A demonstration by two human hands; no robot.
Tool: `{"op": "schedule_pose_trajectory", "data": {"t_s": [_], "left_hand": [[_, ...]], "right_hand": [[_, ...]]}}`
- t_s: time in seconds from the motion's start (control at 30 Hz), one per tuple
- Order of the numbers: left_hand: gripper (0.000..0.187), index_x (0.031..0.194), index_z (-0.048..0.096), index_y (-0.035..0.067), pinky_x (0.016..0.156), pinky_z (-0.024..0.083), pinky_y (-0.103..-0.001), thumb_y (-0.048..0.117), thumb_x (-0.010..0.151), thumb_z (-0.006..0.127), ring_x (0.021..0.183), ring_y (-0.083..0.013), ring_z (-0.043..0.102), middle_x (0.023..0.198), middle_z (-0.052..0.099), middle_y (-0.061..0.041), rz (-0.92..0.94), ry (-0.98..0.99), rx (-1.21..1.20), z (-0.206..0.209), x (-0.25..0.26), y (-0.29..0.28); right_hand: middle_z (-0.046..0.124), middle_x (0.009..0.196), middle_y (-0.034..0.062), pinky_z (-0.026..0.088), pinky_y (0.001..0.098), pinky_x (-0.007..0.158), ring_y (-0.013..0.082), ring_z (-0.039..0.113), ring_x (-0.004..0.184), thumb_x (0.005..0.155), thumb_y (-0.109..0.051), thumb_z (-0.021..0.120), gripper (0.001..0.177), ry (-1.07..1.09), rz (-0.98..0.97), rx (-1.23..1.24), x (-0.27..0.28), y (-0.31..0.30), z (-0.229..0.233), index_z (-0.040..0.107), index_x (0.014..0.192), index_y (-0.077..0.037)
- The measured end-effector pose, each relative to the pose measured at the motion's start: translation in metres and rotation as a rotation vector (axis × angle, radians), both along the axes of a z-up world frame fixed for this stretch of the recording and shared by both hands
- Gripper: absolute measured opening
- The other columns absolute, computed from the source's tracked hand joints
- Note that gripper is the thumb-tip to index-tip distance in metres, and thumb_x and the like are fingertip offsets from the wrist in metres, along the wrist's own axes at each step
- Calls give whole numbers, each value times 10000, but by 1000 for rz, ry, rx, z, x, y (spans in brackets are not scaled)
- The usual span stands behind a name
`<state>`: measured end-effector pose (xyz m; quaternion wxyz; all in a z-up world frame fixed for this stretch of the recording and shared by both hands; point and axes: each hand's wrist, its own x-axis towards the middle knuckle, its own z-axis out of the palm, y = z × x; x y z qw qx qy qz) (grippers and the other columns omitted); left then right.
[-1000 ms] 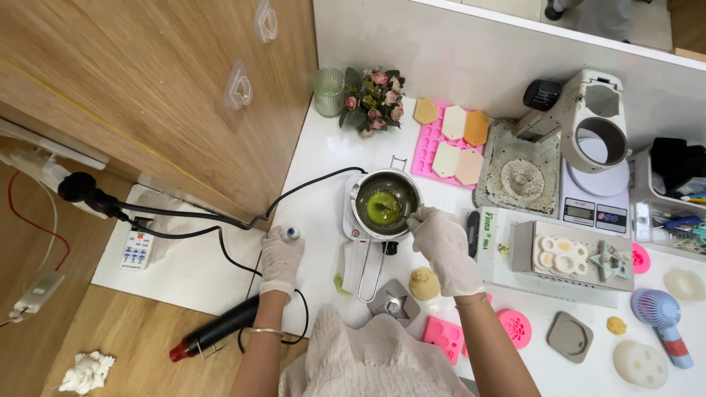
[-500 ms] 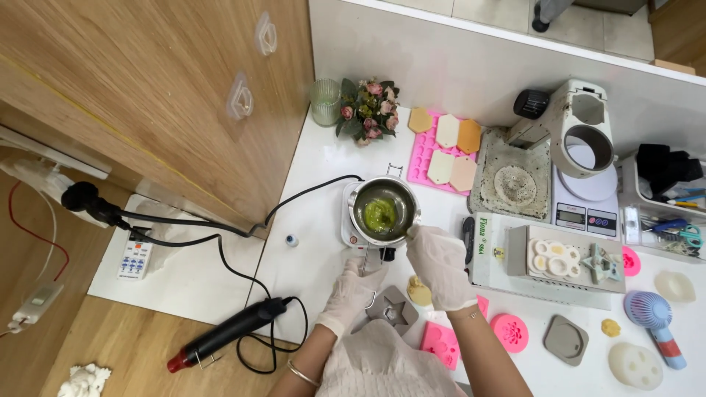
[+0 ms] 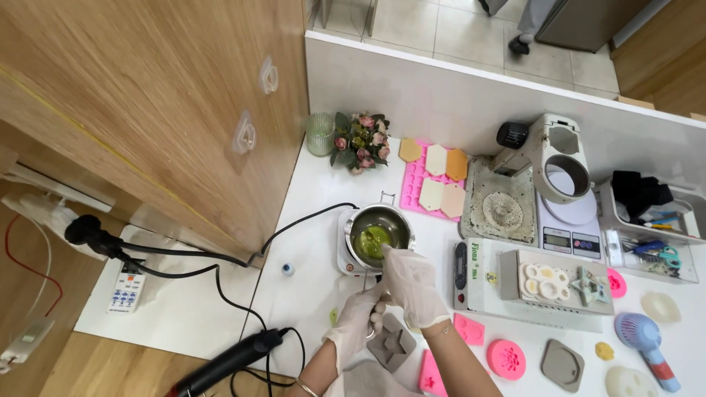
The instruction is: Adding dye and stirring melted wax in a melting pot at a workbench.
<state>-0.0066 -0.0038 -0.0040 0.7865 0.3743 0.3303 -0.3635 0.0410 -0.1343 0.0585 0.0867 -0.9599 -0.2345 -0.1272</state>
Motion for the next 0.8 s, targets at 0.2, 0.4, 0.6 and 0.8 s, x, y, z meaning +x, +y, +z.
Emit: {"op": "schedule_pose_trajectory", "data": {"t_s": [0.2,0.4,0.6,0.8], "left_hand": [[348,864,706,36,391,331,-188,348,1005,647,443,-22,386,594,468,78,2,-39,43,6,-8,-1],[358,878,710,18,397,364,-211,344,1006,639,441,-46,407,595,476,59,11,-94,60,-4,-1,-9],[323,852,662,52,394,372,-244,344,992,671,430,-72,419,591,491,36,46,-48,94,-23,3,-16],[280,828,622,82,404,391,-246,303,999,640,448,-70,440,614,515,25,115,-80,44,-24,-7,-13]], "right_hand": [[680,753,132,525,436,602,326,691,729,959,-115,557,155,337,-119,-1,-15,-18,-8,609,1069,-18],[675,708,148,527,394,544,309,693,667,858,-60,571,412,127,-139,-88,-24,-19,16,588,1236,103],[661,714,120,515,397,543,303,684,652,1023,-129,543,138,212,-69,-64,-22,-13,12,634,963,-45],[633,743,135,493,365,536,304,656,635,939,-107,569,289,-139,324,262,-24,-3,58,611,1130,106]]}}
